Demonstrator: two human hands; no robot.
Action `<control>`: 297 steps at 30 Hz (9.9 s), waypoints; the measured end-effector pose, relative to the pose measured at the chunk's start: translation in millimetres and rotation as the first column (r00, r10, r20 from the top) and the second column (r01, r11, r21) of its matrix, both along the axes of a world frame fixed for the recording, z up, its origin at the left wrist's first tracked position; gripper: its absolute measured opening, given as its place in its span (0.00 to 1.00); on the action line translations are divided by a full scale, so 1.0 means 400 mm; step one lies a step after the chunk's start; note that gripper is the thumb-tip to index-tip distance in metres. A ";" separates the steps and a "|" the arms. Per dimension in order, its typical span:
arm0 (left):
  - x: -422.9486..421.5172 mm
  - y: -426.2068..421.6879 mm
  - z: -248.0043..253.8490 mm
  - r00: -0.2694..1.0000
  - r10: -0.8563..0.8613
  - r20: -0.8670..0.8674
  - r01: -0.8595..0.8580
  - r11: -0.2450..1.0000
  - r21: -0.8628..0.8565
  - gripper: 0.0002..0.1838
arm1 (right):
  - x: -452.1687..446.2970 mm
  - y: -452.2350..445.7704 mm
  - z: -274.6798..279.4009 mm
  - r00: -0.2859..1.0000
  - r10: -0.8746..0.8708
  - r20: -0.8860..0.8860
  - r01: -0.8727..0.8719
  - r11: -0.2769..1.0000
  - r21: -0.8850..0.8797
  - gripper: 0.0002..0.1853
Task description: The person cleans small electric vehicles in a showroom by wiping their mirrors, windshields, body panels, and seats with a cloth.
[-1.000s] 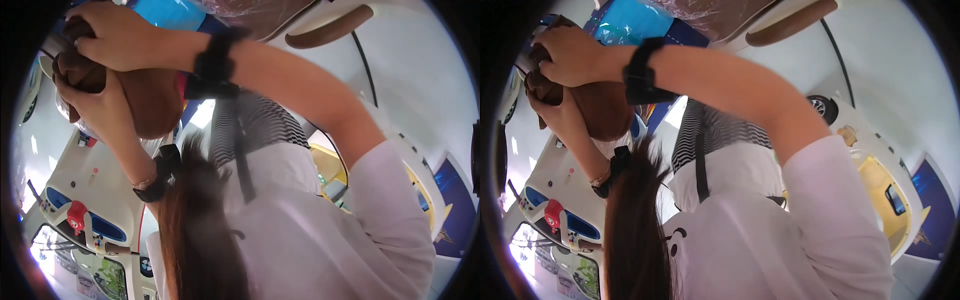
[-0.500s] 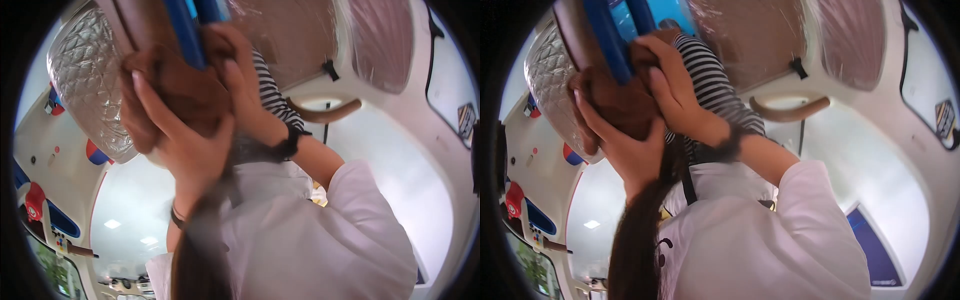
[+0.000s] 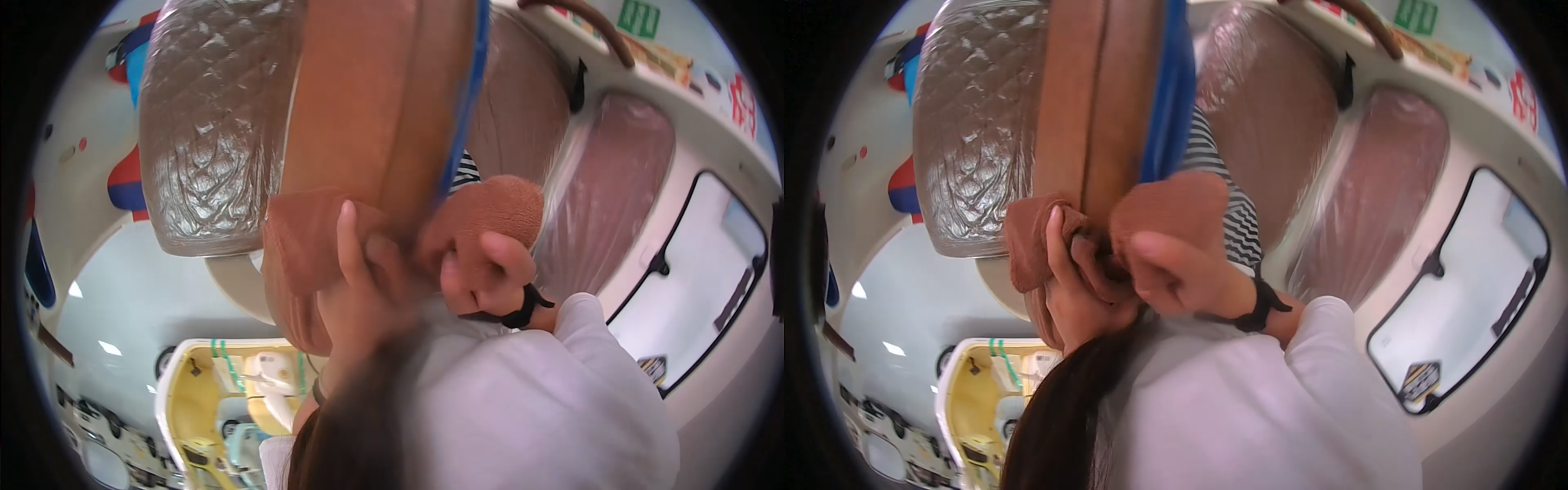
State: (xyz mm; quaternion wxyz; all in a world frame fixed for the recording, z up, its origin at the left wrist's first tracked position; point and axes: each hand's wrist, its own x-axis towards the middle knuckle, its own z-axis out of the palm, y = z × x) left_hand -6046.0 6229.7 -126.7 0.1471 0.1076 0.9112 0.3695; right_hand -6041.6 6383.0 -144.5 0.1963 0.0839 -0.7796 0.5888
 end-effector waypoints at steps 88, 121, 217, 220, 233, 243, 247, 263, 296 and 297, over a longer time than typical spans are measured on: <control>0.295 0.117 -0.069 0.378 0.484 -0.789 -0.746 0.664 0.050 0.23 | 0.002 0.077 -0.003 0.820 0.348 -0.454 -0.112 0.876 0.469 0.19; 0.352 -0.060 -0.066 0.454 0.607 -0.652 -0.794 0.608 0.013 0.15 | 0.038 -0.074 0.024 0.900 0.316 -0.300 -0.086 0.804 0.588 0.12; 0.546 0.073 -0.106 0.537 0.774 -0.335 -0.806 0.588 0.069 0.46 | 0.000 -0.028 0.002 0.540 0.592 -0.599 -0.250 0.792 0.557 0.07; 0.549 0.054 -0.117 0.537 0.600 -0.593 -0.760 0.649 -0.032 0.39 | -0.052 0.043 0.000 0.425 0.666 -0.613 -0.337 0.745 0.576 0.06; 0.201 0.233 -0.016 0.571 0.256 -0.780 -0.642 0.731 -0.231 0.34 | -0.299 0.244 0.001 0.882 0.261 -0.392 -0.170 0.952 0.253 0.11; 0.246 0.199 -0.048 0.524 0.321 -0.789 -0.535 0.845 -0.012 0.31 | -0.208 0.126 -0.004 0.834 -0.087 -0.545 0.360 0.834 0.418 0.10; 0.303 0.142 -0.026 0.541 0.398 -0.741 -0.504 0.859 0.093 0.27 | -0.134 0.082 0.009 0.828 0.046 -0.558 0.380 0.685 0.621 0.06; 0.473 -0.090 -0.107 0.272 0.721 -0.637 -0.907 0.413 0.079 0.22 | 0.167 -0.219 0.048 0.696 0.498 -0.517 -0.138 0.800 0.585 0.06; 0.052 0.313 -0.023 0.456 0.225 -0.861 -0.743 0.629 -0.229 0.27 | -0.462 0.237 -0.006 0.913 0.264 -0.311 -0.244 0.964 0.103 0.18; 0.062 0.315 -0.032 0.431 0.206 -0.878 -0.748 0.627 -0.220 0.27 | -0.466 0.240 -0.007 0.915 0.250 -0.316 -0.218 0.967 0.134 0.18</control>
